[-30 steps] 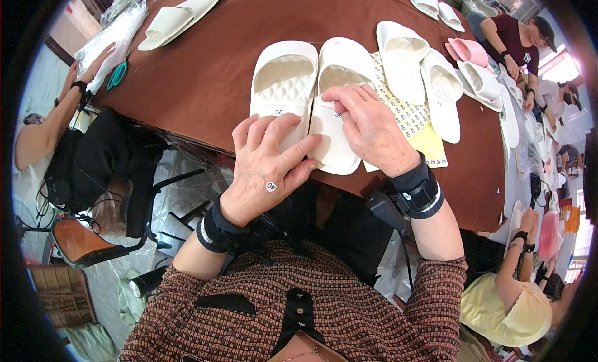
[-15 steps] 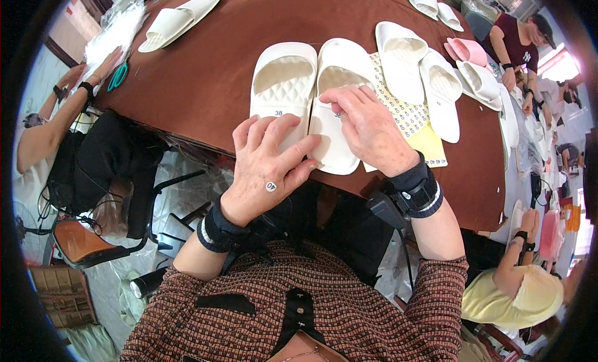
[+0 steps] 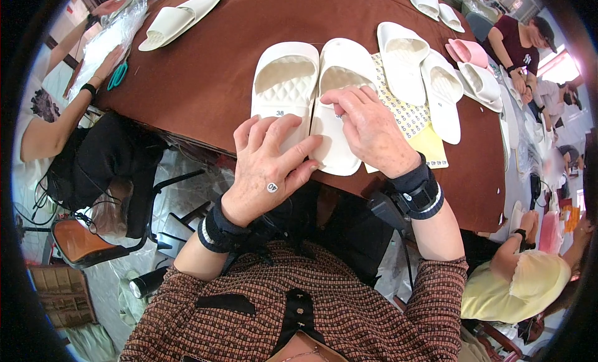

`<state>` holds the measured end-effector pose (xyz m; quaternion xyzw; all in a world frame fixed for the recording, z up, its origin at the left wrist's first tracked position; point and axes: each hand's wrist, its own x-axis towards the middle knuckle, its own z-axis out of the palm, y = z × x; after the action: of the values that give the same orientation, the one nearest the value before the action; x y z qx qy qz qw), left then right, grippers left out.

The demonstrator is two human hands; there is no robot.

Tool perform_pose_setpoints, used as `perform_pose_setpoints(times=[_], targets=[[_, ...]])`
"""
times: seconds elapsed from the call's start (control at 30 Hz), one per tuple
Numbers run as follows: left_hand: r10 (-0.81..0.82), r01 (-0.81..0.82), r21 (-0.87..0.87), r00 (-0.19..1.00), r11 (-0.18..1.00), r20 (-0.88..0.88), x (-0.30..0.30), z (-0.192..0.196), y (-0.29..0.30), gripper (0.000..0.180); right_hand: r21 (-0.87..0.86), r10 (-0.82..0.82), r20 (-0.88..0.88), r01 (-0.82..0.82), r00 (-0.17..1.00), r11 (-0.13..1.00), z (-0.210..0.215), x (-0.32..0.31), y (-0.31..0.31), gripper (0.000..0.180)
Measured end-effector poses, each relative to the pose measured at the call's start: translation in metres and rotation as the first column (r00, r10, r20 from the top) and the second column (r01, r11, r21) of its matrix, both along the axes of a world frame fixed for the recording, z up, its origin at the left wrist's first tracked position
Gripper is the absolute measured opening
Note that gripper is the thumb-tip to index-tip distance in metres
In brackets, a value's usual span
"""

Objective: Applying size stickers to white slippers and sorting them on a table.

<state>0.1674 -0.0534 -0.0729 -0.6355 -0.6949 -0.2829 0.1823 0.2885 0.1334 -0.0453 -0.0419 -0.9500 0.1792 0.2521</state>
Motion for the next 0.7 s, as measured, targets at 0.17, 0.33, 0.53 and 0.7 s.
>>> perform_pose_setpoints(times=[0.17,0.33,0.53,0.7], targets=[[-0.001,0.001,-0.006,1.0,1.0,0.007,0.0007,0.0007,-0.0006,0.041,-0.006,-0.001,0.018,0.001,1.0,1.0,0.002,0.0005,-0.001,0.035],[0.004,-0.004,-0.011,1.0,1.0,-0.001,0.0011,0.0004,-0.0009,0.04,-0.147,-0.011,-0.008,0.01,1.0,0.989,-0.0002,0.0013,-0.0008,0.035],[0.009,-0.01,-0.009,1.0,1.0,-0.016,0.0013,-0.0014,-0.0006,0.04,-0.125,0.009,-0.028,-0.013,1.0,0.992,-0.0025,0.0023,0.0014,0.035],[0.017,-0.018,-0.012,0.999,1.0,-0.028,0.0011,-0.0013,-0.0004,0.039,-0.074,0.024,-0.041,-0.027,0.999,0.997,-0.0029,0.0021,0.0026,0.034]])
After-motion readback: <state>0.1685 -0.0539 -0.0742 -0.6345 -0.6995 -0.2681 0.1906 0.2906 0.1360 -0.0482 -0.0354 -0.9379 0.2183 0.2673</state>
